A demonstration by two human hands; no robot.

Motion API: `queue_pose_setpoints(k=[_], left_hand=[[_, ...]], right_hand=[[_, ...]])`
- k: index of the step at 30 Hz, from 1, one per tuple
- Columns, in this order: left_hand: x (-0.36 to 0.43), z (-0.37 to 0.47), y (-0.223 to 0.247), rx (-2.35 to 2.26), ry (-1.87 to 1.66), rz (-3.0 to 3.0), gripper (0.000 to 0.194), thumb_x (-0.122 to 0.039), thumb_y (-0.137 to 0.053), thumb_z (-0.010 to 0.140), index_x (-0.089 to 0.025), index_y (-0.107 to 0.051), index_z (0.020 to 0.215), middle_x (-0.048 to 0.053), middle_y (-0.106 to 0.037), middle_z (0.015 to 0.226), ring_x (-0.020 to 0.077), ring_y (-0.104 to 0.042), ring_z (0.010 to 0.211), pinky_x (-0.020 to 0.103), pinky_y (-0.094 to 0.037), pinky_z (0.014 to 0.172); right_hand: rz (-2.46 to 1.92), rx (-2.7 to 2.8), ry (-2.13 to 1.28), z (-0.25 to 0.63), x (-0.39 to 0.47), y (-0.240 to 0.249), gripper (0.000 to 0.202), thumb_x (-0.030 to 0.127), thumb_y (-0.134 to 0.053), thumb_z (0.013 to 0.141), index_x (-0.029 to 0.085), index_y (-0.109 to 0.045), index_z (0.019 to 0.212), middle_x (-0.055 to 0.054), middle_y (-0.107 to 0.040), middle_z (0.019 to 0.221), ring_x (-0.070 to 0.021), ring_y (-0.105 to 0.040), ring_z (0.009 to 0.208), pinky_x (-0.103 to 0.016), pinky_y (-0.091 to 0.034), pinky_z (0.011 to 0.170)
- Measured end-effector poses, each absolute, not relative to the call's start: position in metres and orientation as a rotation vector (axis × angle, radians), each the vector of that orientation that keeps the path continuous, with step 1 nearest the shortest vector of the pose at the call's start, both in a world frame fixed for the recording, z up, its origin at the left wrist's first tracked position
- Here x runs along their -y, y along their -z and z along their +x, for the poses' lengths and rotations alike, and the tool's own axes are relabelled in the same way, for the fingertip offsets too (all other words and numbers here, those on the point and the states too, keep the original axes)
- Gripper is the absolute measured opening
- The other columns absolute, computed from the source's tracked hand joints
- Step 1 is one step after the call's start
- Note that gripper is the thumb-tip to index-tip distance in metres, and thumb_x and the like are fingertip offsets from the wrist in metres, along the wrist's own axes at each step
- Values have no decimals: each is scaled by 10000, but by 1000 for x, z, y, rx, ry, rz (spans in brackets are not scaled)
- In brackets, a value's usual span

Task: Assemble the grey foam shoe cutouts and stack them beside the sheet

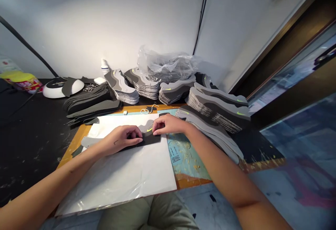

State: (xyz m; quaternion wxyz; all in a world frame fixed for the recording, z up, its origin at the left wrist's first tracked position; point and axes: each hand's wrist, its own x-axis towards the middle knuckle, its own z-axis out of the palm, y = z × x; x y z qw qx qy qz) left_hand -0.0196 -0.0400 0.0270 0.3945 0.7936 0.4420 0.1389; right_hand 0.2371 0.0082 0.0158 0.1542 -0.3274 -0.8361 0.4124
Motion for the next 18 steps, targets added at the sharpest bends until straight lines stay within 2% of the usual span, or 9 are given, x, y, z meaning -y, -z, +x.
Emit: queue_pose_setpoints(k=[6,11,18], left_hand=[[40,-21,-25,-1127,-353,2005,311,-493,-614,866,-191,-665,919,-27,-516,673,126,-438,627,215,-343,575],[40,-20,-28,-1136,-353,2021,316,-494,-606,871,-187,-665,916,-20,-527,687,129,-445,635,217,-352,581],[41,-20,-31,-1142,-324,2019,342,-521,-595,875,-191,-669,925,-16,-549,695,129,-449,635,218,-352,572]], right_hand=[[-907,2425,-1159,237,-8,-15,125,284,-741,789,174,-728,846,-7,-677,801,-112,-560,707,-220,-414,640],[-902,2374,-1046,237,-9,-20,68,229,-698,831,168,-727,820,-21,-680,857,-130,-594,787,-244,-435,727],[-986,2348,-1100,239,-8,-25,74,198,-681,833,174,-739,872,-31,-717,899,-144,-622,819,-255,-459,747]])
